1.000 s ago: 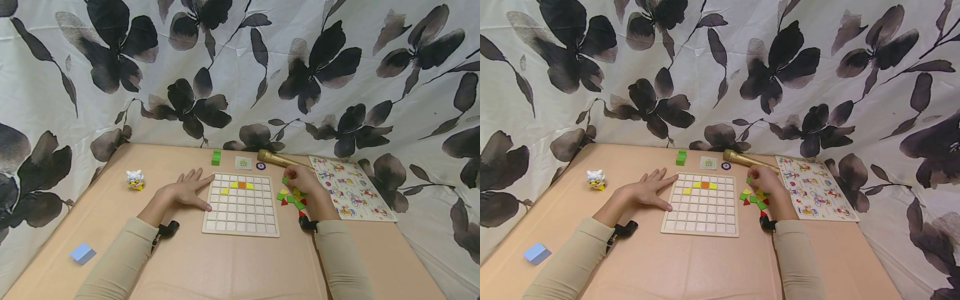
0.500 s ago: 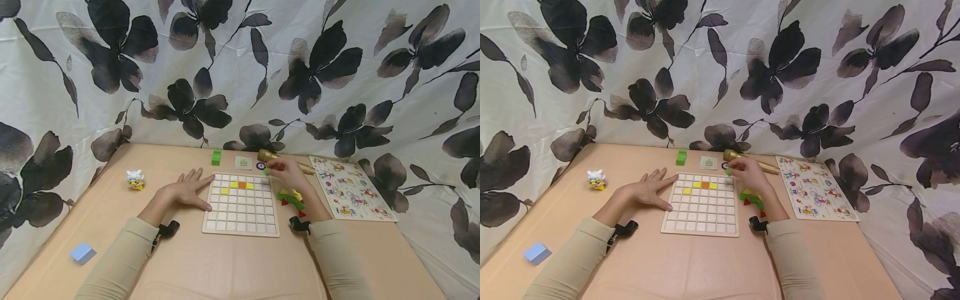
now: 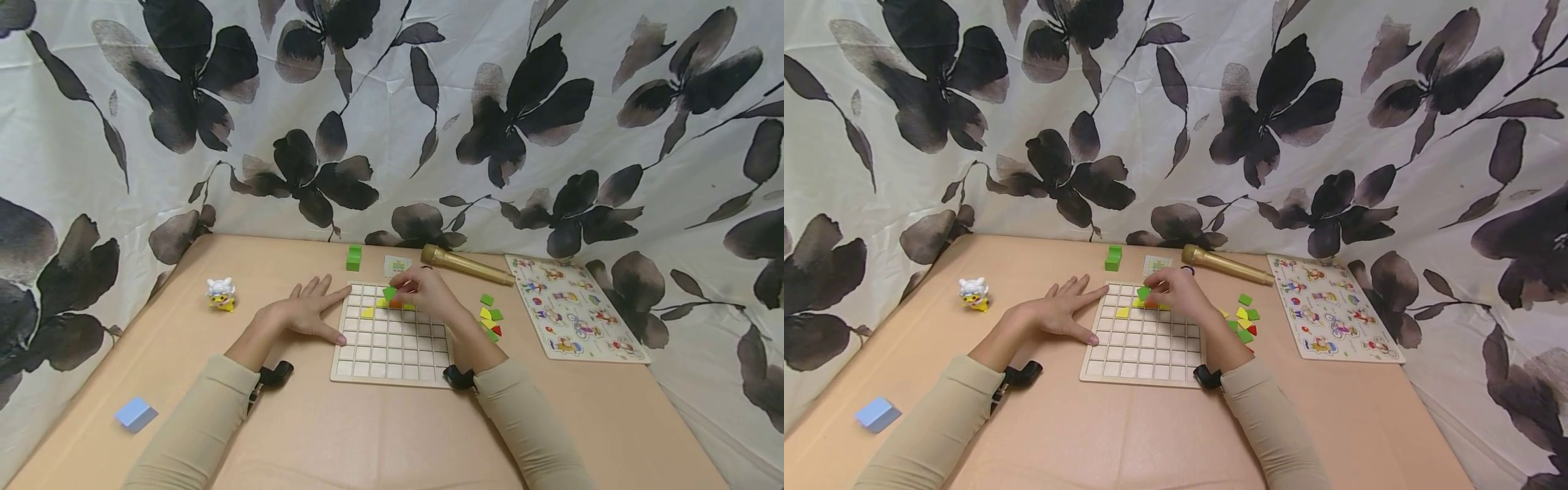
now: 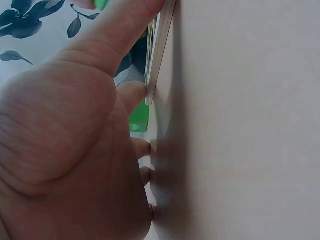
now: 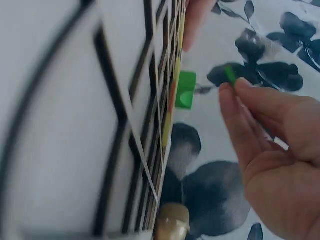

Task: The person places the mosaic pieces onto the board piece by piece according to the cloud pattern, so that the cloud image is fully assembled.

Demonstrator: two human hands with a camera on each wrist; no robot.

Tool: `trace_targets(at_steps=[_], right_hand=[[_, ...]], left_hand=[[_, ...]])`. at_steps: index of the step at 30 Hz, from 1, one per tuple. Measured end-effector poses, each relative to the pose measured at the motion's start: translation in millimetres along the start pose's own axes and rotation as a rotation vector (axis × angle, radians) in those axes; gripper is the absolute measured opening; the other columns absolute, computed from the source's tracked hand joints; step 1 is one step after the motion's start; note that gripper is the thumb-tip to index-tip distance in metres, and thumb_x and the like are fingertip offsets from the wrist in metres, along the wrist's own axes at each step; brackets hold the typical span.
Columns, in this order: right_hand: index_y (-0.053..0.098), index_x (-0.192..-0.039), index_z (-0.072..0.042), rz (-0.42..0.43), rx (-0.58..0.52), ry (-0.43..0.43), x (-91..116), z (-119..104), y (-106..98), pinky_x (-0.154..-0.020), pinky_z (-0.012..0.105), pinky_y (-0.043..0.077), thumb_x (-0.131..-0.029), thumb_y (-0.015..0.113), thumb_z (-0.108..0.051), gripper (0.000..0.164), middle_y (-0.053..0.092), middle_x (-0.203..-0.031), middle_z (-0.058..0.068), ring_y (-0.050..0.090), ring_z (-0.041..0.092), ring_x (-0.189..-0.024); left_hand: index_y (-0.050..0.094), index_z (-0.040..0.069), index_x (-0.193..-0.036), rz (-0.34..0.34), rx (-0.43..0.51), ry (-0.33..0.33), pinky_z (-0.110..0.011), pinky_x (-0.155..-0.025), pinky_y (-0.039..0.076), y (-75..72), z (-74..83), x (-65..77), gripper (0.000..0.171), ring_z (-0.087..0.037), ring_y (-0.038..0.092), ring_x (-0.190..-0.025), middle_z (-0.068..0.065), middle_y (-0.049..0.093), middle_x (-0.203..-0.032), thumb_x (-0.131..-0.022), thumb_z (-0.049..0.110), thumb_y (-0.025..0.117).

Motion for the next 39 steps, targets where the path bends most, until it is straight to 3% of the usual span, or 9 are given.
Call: trace_targets(at_steps=[7, 16, 22, 28, 33, 39], right_hand=[[0.077, -0.107, -0.001, -0.069, 0.081, -0.015, -1.9, 1.9, 15.0, -0.076, 0.024, 0.059, -0.086, 0.084, -0.006, 0.023, 0.075, -0.101, 0.009, 0.071, 0.012, -0.085], [0.08, -0.104, -0.006, -0.144, 0.256, -0.05, -2.0, 5.9, 24.9, -0.072, 0.024, 0.053, -0.088, 0.085, -0.015, 0.02, 0.071, -0.094, 0.003, 0.062, 0.01, -0.082], [0.08, -0.105, -0.008, -0.151, 0.291, -0.052, -0.8, 7.0, 27.3, -0.073, 0.023, 0.05, -0.088, 0.085, -0.017, 0.02, 0.07, -0.093, 0.0, 0.058, 0.009, -0.083], [0.081, -0.111, -0.007, -0.157, 0.274, -0.063, -0.3, 7.6, 28.2, -0.071, 0.024, 0.05, -0.087, 0.085, -0.016, 0.025, 0.073, -0.097, 0.003, 0.058, 0.01, -0.083], [0.078, -0.118, -0.005, -0.144, 0.24, -0.039, 3.0, 1.3, 14.7, -0.074, 0.026, 0.052, -0.09, 0.083, -0.015, 0.03, 0.072, -0.102, 0.006, 0.062, 0.015, -0.088], [0.074, -0.126, -0.006, -0.07, 0.227, -0.038, 15.5, -6.1, -26.5, -0.074, 0.031, 0.053, -0.092, 0.081, -0.016, 0.036, 0.073, -0.116, 0.01, 0.063, 0.02, -0.091]], left_hand=[[0.019, 0.025, -0.168, -0.003, 0.006, -0.003, -0.073, -0.124, -0.003, -0.3, 1.9, 1.1, 0.117, -0.05, -0.006, -0.159, -0.028, -0.003, -0.173, -0.078, 0.071, 0.078], [0.02, 0.026, -0.168, 0.016, 0.027, 0.021, -0.074, -0.122, -0.005, 2.6, -1.9, -1.2, 0.122, -0.052, -0.007, -0.159, -0.03, -0.003, -0.172, -0.074, 0.077, 0.077], [0.017, 0.031, -0.168, 0.019, 0.026, 0.002, -0.071, -0.125, -0.007, 6.9, -7.7, -5.2, 0.123, -0.046, -0.01, -0.16, -0.024, -0.006, -0.174, -0.072, 0.08, 0.076], [0.019, 0.026, -0.168, 0.009, 0.035, 0.013, -0.073, -0.124, -0.005, 1.9, 0.0, 1.4, 0.122, -0.05, -0.008, -0.159, -0.028, -0.004, -0.173, -0.074, 0.077, 0.078], [0.02, 0.027, -0.168, 0.016, 0.04, 0.027, -0.074, -0.122, -0.007, 3.3, -2.3, -0.8, 0.123, -0.052, -0.009, -0.158, -0.03, -0.004, -0.172, -0.073, 0.08, 0.076], [0.02, 0.028, -0.168, 0.037, 0.033, 0.009, -0.07, -0.125, -0.007, 9.6, -11.4, -8.3, 0.127, -0.046, -0.01, -0.161, -0.023, -0.005, -0.174, -0.068, 0.084, 0.075]])
Point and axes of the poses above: each hand's wrist, its own x-axis away from the middle knuckle, its own y-axis out of the palm, z = x × y, the point moved 1 cm from there along -x, towards the middle knuckle
